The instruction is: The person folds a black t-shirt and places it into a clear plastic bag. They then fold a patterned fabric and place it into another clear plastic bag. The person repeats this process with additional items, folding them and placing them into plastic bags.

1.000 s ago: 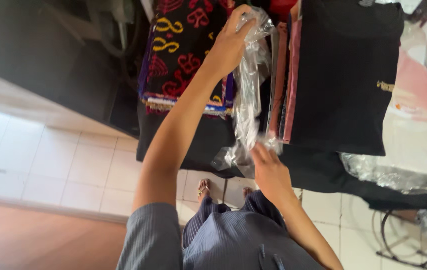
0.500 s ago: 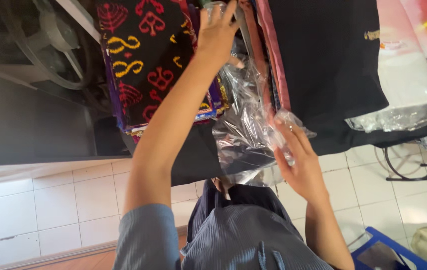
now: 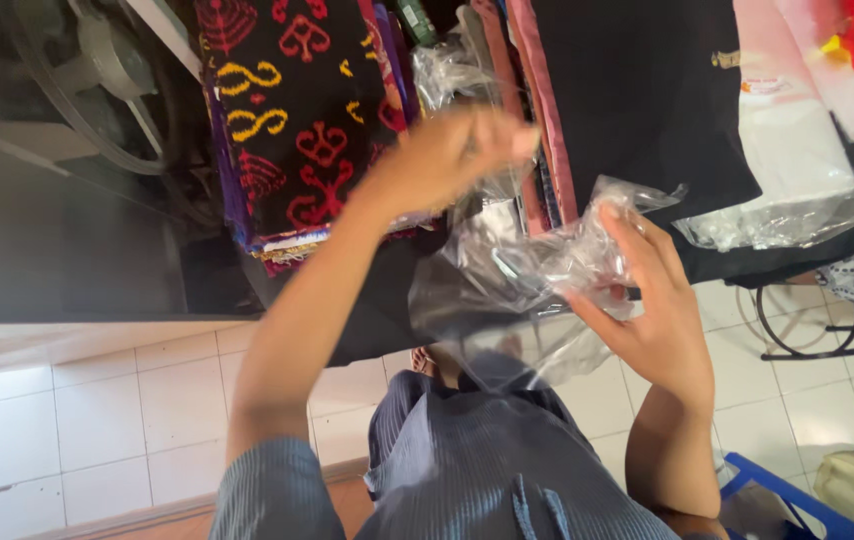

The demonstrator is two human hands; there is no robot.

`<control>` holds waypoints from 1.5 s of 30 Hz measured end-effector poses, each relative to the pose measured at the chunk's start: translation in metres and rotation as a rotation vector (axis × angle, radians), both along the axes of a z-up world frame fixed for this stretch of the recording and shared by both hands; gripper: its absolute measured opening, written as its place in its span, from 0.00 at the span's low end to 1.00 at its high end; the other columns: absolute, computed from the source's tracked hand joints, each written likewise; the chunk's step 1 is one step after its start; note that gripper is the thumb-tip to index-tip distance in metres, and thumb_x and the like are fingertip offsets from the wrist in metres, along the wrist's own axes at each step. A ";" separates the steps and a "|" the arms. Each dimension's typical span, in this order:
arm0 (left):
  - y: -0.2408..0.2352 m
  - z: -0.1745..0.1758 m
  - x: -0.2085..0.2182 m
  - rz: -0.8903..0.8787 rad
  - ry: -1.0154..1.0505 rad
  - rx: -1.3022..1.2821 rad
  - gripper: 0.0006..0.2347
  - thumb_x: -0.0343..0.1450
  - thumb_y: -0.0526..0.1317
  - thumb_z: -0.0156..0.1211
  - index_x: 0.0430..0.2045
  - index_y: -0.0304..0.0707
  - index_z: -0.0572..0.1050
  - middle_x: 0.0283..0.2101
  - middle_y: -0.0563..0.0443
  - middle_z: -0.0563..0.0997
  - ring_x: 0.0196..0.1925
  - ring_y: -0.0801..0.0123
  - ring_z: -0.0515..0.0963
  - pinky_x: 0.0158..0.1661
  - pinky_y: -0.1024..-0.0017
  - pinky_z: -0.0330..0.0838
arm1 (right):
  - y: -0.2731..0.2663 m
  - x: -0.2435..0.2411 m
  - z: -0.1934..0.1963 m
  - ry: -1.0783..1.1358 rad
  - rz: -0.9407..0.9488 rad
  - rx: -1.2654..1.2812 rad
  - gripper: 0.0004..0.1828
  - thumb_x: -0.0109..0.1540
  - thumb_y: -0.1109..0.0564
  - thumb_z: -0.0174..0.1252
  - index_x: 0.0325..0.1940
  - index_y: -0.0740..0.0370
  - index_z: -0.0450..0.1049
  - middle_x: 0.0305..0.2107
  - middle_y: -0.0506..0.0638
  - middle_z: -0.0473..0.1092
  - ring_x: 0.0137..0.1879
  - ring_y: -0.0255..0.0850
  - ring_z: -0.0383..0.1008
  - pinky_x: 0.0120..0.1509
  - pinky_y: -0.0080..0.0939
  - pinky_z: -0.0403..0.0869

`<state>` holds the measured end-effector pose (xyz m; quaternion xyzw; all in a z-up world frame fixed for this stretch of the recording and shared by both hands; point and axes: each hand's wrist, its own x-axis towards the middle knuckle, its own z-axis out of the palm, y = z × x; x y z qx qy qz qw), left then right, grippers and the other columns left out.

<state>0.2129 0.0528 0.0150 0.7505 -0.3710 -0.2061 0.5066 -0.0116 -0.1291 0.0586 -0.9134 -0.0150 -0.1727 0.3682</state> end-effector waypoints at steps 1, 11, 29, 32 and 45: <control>0.009 0.005 -0.019 -0.150 0.067 -0.172 0.26 0.74 0.58 0.57 0.56 0.34 0.75 0.49 0.46 0.86 0.53 0.65 0.84 0.54 0.67 0.75 | -0.001 0.003 0.003 0.026 0.020 0.025 0.45 0.54 0.61 0.73 0.73 0.62 0.62 0.66 0.60 0.61 0.65 0.46 0.70 0.51 0.36 0.79; 0.101 -0.024 -0.105 0.099 0.075 -0.407 0.33 0.66 0.45 0.76 0.63 0.33 0.66 0.64 0.44 0.71 0.62 0.58 0.75 0.60 0.66 0.70 | -0.003 0.046 0.008 -0.096 0.333 0.602 0.62 0.49 0.61 0.79 0.82 0.56 0.52 0.69 0.49 0.50 0.76 0.45 0.63 0.73 0.45 0.75; 0.175 -0.059 -0.114 0.932 0.641 -0.864 0.14 0.70 0.29 0.65 0.50 0.38 0.76 0.34 0.60 0.76 0.24 0.90 0.63 0.22 0.86 0.53 | 0.038 0.252 -0.038 0.112 0.297 0.820 0.40 0.75 0.47 0.54 0.83 0.65 0.42 0.66 0.54 0.64 0.46 0.37 0.80 0.45 0.32 0.80; 0.176 -0.069 -0.110 1.005 0.619 -0.807 0.12 0.73 0.33 0.63 0.50 0.39 0.75 0.35 0.62 0.75 0.26 0.90 0.65 0.23 0.85 0.54 | 0.042 0.237 -0.072 0.481 0.254 0.748 0.41 0.71 0.38 0.40 0.83 0.58 0.45 0.39 0.56 0.76 0.35 0.37 0.79 0.37 0.33 0.74; 0.207 -0.094 -0.120 1.166 0.470 -0.988 0.11 0.81 0.41 0.58 0.49 0.31 0.78 0.43 0.57 0.80 0.38 0.83 0.72 0.37 0.84 0.64 | 0.006 0.186 -0.080 0.257 0.487 0.872 0.27 0.69 0.70 0.60 0.70 0.66 0.61 0.45 0.52 0.74 0.48 0.36 0.77 0.55 0.36 0.76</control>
